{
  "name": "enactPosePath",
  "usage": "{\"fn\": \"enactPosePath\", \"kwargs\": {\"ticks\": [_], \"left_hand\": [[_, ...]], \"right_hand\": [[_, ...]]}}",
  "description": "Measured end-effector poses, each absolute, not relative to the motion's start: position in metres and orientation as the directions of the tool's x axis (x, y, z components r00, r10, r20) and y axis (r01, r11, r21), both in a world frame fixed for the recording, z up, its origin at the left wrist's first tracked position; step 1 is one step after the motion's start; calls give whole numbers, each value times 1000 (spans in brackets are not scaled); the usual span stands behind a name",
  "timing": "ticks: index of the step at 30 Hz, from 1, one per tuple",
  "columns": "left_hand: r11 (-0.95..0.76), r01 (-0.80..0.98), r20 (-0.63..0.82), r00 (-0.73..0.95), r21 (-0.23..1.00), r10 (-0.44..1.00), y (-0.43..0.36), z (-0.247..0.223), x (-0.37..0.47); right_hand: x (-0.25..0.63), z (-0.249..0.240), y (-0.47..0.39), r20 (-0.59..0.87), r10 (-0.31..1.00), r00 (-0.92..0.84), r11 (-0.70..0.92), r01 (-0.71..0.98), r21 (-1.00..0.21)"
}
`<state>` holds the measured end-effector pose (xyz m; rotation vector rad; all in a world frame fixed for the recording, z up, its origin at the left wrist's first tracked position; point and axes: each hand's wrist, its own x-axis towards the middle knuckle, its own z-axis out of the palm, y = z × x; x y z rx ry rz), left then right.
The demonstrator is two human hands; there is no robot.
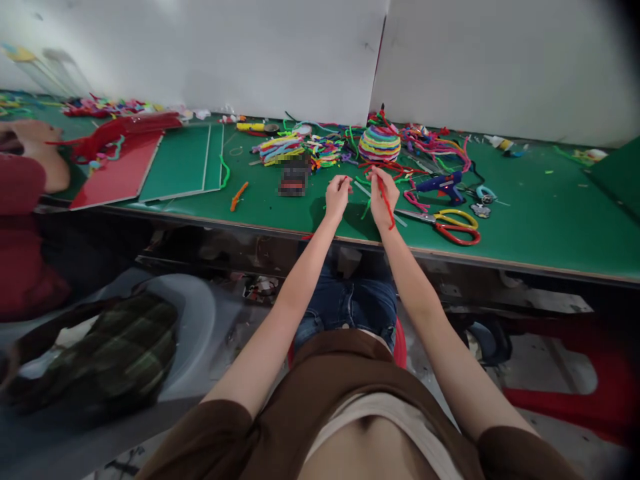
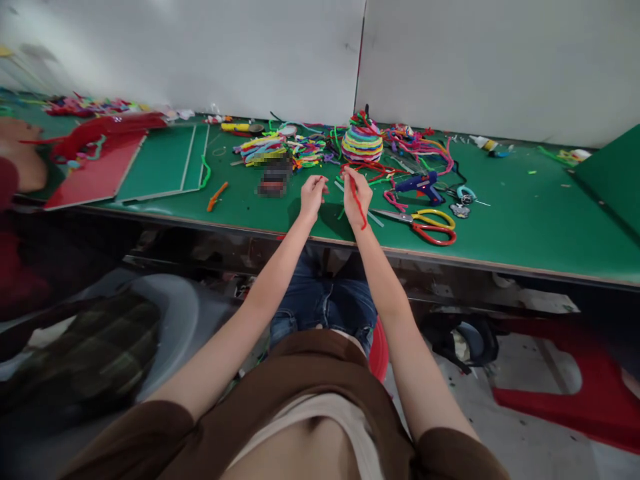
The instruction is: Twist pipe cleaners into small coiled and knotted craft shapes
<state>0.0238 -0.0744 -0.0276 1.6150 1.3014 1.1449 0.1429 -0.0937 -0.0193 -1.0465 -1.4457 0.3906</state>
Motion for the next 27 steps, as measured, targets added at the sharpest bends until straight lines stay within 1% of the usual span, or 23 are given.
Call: {"fn": "enactPosePath", "kwargs": {"ticks": [2, 4, 5, 7, 8, 10, 13, 16, 18, 20, 24, 27], "left_hand": [[-125, 138, 130, -31, 982, 991, -75, -28, 24], [-107, 7, 107, -46, 994, 993, -76, -28, 25], [-117, -18, 116, -43, 993, 992, -76, -28, 26], [-136, -5, 136, -43, 991, 990, -76, -28, 26], [-138, 16, 138, -40, 990, 990, -76, -27, 26], [-124, 40, 125, -15, 991, 992, -76, -26, 25], [-109, 2, 109, 55, 994, 993, -75, -24, 25], [-136, -15, 137, 105, 991, 985, -75, -22, 25], [-180, -16, 181, 108, 984, 978, -77, -22, 27], [-212, -8, 211, 115, 977, 971, -79, -23, 28], [-205, 35, 195, 186, 978, 963, -83, -22, 29], [-215, 44, 201, 222, 976, 954, -87, -19, 28]], "right_hand": [[140, -19, -97, 679, 734, 26, 595, 456, -662], [137, -18, -102, 694, 703, -156, 671, 471, -573], [136, -18, -104, 694, 685, -219, 700, 460, -546], [135, -18, -106, 688, 676, -263, 719, 436, -540], [136, -18, -107, 678, 692, -248, 706, 429, -563], [139, -19, -106, 638, 753, -161, 641, 400, -655], [144, -19, -100, 542, 840, -9, 521, 291, -803], [146, -19, -94, 445, 895, 40, 432, 177, -884], [145, -19, -91, 394, 918, 39, 387, 124, -914], [145, -20, -90, 375, 925, 64, 369, 86, -925], [148, -20, -86, 375, 915, 147, 370, 58, -927], [149, -21, -83, 341, 925, 165, 335, 66, -940]]}}
